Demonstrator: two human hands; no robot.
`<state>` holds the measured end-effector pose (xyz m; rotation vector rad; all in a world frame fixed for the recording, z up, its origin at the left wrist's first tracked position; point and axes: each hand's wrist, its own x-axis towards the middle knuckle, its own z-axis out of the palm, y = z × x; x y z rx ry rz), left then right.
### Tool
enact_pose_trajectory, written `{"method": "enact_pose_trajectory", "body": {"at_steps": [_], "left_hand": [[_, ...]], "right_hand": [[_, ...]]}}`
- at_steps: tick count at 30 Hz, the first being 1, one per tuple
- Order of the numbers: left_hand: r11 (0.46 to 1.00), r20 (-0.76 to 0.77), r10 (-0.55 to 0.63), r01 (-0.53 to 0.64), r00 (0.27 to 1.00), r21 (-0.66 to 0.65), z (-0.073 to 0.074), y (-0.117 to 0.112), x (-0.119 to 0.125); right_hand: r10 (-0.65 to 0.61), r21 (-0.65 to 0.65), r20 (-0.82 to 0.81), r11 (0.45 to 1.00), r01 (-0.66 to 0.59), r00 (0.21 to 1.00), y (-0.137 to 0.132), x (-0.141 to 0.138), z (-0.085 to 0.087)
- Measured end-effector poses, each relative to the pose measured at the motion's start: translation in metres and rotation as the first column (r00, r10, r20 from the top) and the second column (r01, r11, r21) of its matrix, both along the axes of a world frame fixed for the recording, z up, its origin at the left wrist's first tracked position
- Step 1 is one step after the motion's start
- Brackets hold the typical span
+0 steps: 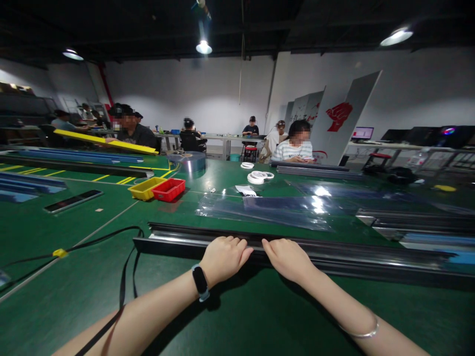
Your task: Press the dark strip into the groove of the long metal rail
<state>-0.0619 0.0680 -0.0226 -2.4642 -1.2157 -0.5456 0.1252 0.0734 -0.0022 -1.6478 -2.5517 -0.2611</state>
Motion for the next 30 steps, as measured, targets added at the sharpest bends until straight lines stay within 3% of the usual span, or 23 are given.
{"method": "enact_pose_trajectory", "body": {"at_steps": [9, 17, 30], "left_hand": [[0.999, 0.006, 0.010, -0.010, 1.000, 0.030, -0.004, 0.001, 0.000], [0.986, -0.039, -0.043, 0.049, 0.998, 0.157, -0.007, 0.000, 0.004], [0.984, -0.028, -0.131, 0.134, 0.991, 0.121, -0.009, 0.001, 0.010]], "right_hand": [[0.055, 0.096, 0.151, 0.993, -0.070, 0.987, -0.002, 0.000, -0.001], [-0.036, 0.200, 0.044, 0.979, 0.026, 0.998, -0.004, -0.005, -0.009], [0.081, 0.365, -0.021, 0.929, -0.068, 0.996, 0.000, -0.002, -0.019]]}}
